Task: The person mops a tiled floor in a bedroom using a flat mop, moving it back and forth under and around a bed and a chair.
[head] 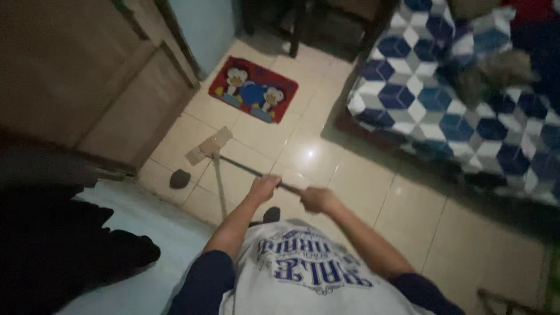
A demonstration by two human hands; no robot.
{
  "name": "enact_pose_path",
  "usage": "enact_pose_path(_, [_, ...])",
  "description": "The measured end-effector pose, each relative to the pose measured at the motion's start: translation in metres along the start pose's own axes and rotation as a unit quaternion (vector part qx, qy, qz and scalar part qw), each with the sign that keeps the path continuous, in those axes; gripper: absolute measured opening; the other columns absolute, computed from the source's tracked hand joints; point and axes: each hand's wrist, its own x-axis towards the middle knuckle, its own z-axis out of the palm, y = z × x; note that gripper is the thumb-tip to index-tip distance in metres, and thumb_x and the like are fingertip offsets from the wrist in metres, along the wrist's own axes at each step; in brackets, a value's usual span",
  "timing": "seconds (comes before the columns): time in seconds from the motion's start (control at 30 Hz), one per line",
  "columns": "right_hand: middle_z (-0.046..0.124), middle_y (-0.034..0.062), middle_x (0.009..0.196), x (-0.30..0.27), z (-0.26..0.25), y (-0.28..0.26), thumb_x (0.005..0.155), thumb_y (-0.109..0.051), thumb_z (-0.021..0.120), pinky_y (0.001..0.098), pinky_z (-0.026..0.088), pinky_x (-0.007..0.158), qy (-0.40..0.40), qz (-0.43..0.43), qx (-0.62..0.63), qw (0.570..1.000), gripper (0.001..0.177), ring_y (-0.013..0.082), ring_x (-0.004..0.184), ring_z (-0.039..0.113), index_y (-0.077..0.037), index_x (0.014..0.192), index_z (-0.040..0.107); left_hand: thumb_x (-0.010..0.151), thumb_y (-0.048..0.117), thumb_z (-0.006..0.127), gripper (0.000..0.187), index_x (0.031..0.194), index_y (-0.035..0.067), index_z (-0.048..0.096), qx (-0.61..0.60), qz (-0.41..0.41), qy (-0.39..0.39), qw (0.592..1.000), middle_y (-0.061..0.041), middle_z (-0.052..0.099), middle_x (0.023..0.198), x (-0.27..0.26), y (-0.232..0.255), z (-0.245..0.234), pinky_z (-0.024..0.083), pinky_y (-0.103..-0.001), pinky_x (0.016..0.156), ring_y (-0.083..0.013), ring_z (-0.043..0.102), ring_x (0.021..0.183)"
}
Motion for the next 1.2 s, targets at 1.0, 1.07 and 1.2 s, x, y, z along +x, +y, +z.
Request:
enact_pose_path(1.0, [0.071, 0.0255, 0.090, 0.060, -0.246, 0.242, 0.092, -0.021, 0.056, 0.0585, 0.055, 0.077, 0.169, 0.268, 0.195, 0.928, 0.072, 0.0456, 0.084, 0.070, -0.024, 0.158, 0.029, 0.090, 0.004, 0.057, 0.034, 0.118, 0.023, 0.064, -0.081, 0.217, -0.226, 0.946, 0.003, 0.071, 0.115, 0.498, -0.007, 0.074, 0.055, -0.047, 0.074, -0.0236, 0.066, 0.116])
enact_pose_path(1.07, [0.073, 0.0241, 0.089, 0.066, -0.266, 0.258, 0.096, -0.022, 0.056, 0.0575, 0.056, 0.077, 0.176, 0.243, 0.168, 0.939, 0.062, 0.0437, 0.083, 0.072, -0.018, 0.155, 0.037, 0.089, 0.005, 0.058, 0.035, 0.119, 0.023, 0.064, -0.079, 0.234, -0.208, 0.946, 0.003, 0.071, 0.115, 0.527, -0.008, 0.072, 0.055, -0.046, 0.074, -0.0247, 0.066, 0.113])
enact_pose_path(1.2, [0.073, 0.0242, 0.091, 0.081, -0.321, 0.296, 0.092, -0.020, 0.055, 0.0574, 0.055, 0.076, 0.164, 0.244, 0.168, 0.941, 0.067, 0.0447, 0.084, 0.071, -0.026, 0.156, 0.036, 0.086, 0.003, 0.059, 0.048, 0.129, 0.022, 0.062, -0.071, 0.241, -0.185, 0.950, -0.001, 0.070, 0.116, 0.584, -0.016, 0.060, 0.054, -0.047, 0.070, -0.0278, 0.065, 0.108])
